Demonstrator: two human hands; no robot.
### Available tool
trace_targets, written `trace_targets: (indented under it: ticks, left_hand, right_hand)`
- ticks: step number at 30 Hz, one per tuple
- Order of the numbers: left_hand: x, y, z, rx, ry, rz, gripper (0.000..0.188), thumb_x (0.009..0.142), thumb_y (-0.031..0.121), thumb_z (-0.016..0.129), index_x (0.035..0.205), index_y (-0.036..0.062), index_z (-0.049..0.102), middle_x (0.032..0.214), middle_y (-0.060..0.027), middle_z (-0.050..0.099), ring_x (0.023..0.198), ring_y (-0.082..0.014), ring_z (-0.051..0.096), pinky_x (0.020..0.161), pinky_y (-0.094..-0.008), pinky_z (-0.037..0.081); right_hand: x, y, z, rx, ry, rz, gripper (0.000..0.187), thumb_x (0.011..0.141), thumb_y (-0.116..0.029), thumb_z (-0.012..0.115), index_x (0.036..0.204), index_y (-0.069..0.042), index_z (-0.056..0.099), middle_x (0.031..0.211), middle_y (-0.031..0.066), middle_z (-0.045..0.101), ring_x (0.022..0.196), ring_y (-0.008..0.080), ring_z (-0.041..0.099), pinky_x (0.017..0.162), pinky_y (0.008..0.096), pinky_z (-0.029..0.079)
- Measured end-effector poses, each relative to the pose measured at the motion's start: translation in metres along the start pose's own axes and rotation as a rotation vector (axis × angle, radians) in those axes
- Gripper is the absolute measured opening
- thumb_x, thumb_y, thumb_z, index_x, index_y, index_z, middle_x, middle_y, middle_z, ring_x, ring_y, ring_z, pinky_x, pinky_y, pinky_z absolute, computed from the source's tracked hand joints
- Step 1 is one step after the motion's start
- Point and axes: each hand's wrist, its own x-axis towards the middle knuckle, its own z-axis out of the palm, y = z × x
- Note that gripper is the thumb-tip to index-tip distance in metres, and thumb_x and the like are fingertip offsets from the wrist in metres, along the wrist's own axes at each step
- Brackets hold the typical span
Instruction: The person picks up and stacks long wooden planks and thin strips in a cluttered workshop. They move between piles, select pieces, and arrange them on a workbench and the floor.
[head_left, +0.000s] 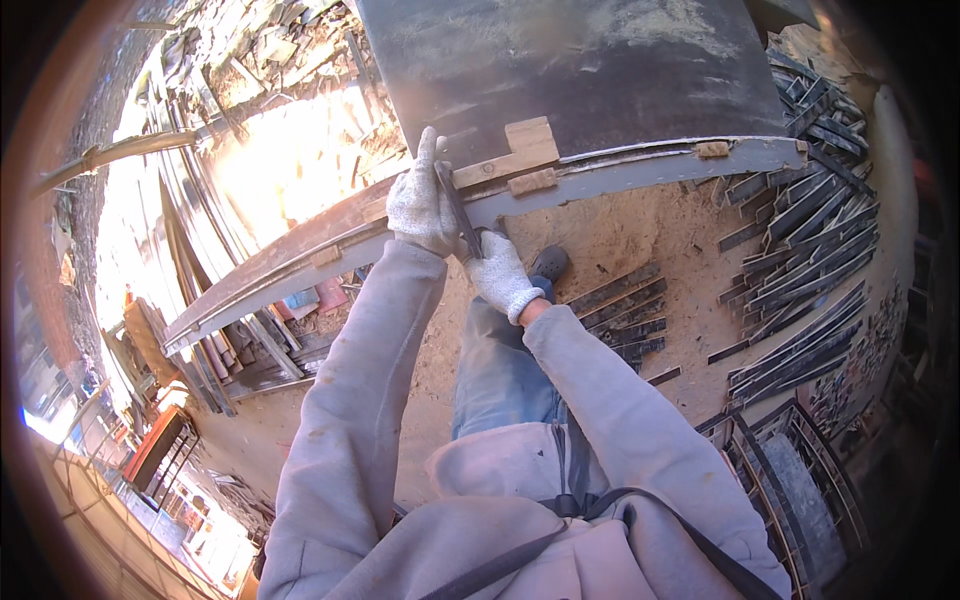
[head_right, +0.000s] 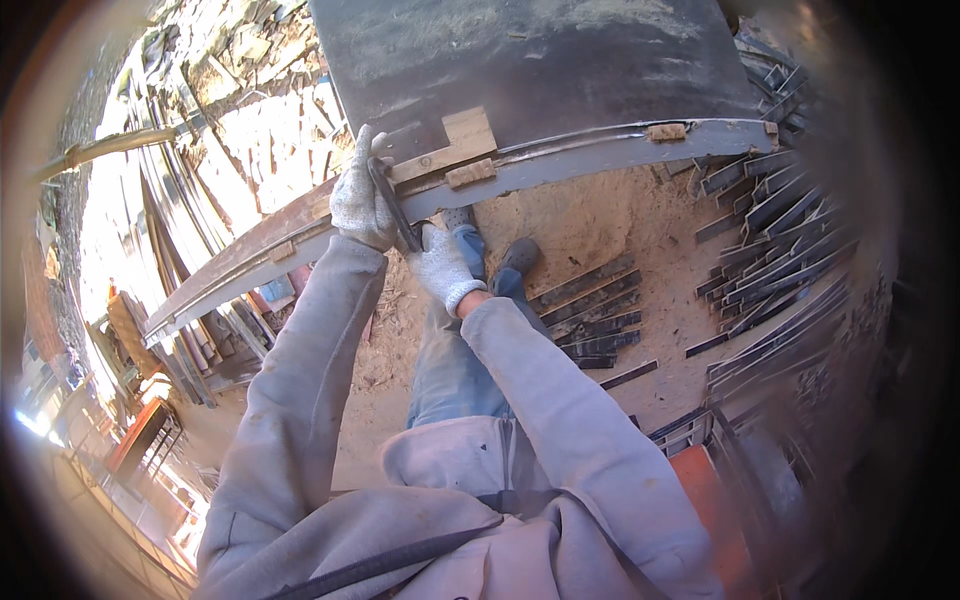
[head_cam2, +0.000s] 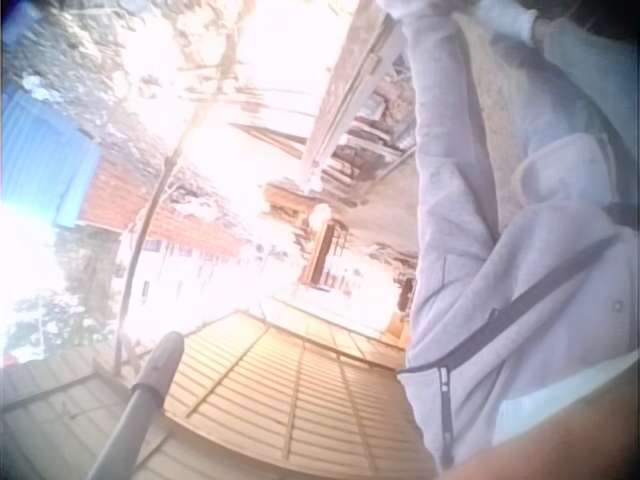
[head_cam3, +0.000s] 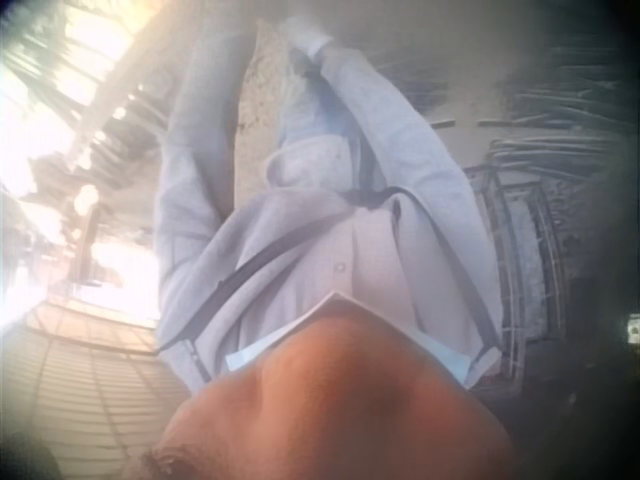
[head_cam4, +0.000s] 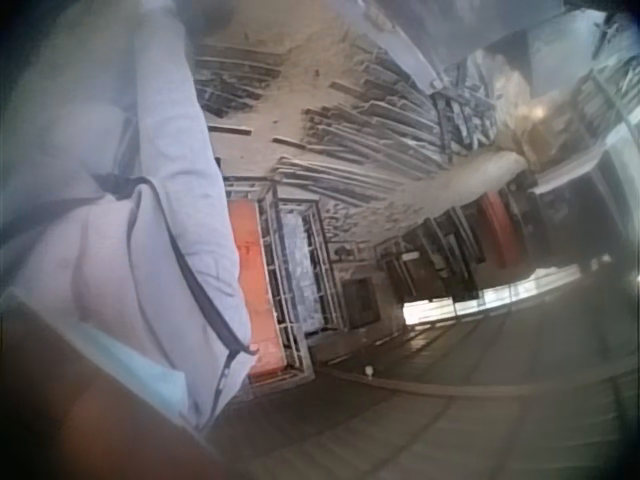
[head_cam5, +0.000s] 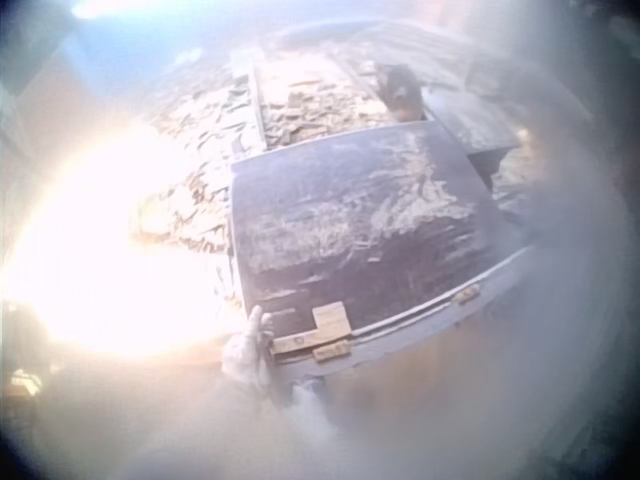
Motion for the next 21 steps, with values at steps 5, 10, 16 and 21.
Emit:
trace_targets:
  ticks: [5,10,16,21]
  left_hand:
    - [-0.002,0.021,-0.011,-0.047,0.005,0.156,0.060,0.101,0.008,0.050,0.160,0.0111,0.039,0.134,-0.0221,0.068,0.118,-0.0384,0.068,0.102,-0.0436,0.053]
    - [-0.004,0.039,-0.022,-0.068,0.044,0.225,0.059,0.100,0.022,0.057,0.155,0.0062,0.045,0.136,-0.0238,0.066,0.122,-0.0384,0.067,0.103,-0.0442,0.053]
    - [-0.002,0.048,-0.016,0.277,0.069,0.279,0.047,0.097,0.028,0.066,0.137,0.0062,0.060,0.109,-0.0169,0.071,0.102,-0.0374,0.067,0.093,-0.0484,0.051]
    - [0.001,0.050,-0.018,0.253,-0.003,0.209,0.043,0.097,0.025,0.065,0.136,0.0075,0.062,0.110,-0.0173,0.071,0.103,-0.0387,0.067,0.094,-0.0484,0.051]
  right_hand:
    - [0.007,0.005,0.006,-0.126,0.114,0.010,0.024,0.089,-0.018,0.069,0.104,0.000,0.069,0.100,0.0293,0.071,0.101,0.0492,0.067,0.083,0.0530,0.054]
    - [0.014,-0.004,0.001,-0.310,0.024,0.194,0.025,0.086,-0.022,0.071,0.100,-0.001,0.074,0.103,0.0299,0.072,0.100,0.0488,0.069,0.085,0.0526,0.056]
    - [-0.004,-0.006,0.010,-0.439,0.137,0.100,0.034,0.087,-0.025,0.074,0.109,0.000,0.071,0.103,0.0286,0.072,0.098,0.0468,0.070,0.087,0.0527,0.056]
    - [-0.057,0.035,0.018,-0.227,0.357,-0.103,0.042,0.102,-0.032,0.064,0.131,-0.001,0.059,0.097,0.0189,0.072,0.085,0.0395,0.069,0.081,0.0453,0.056]
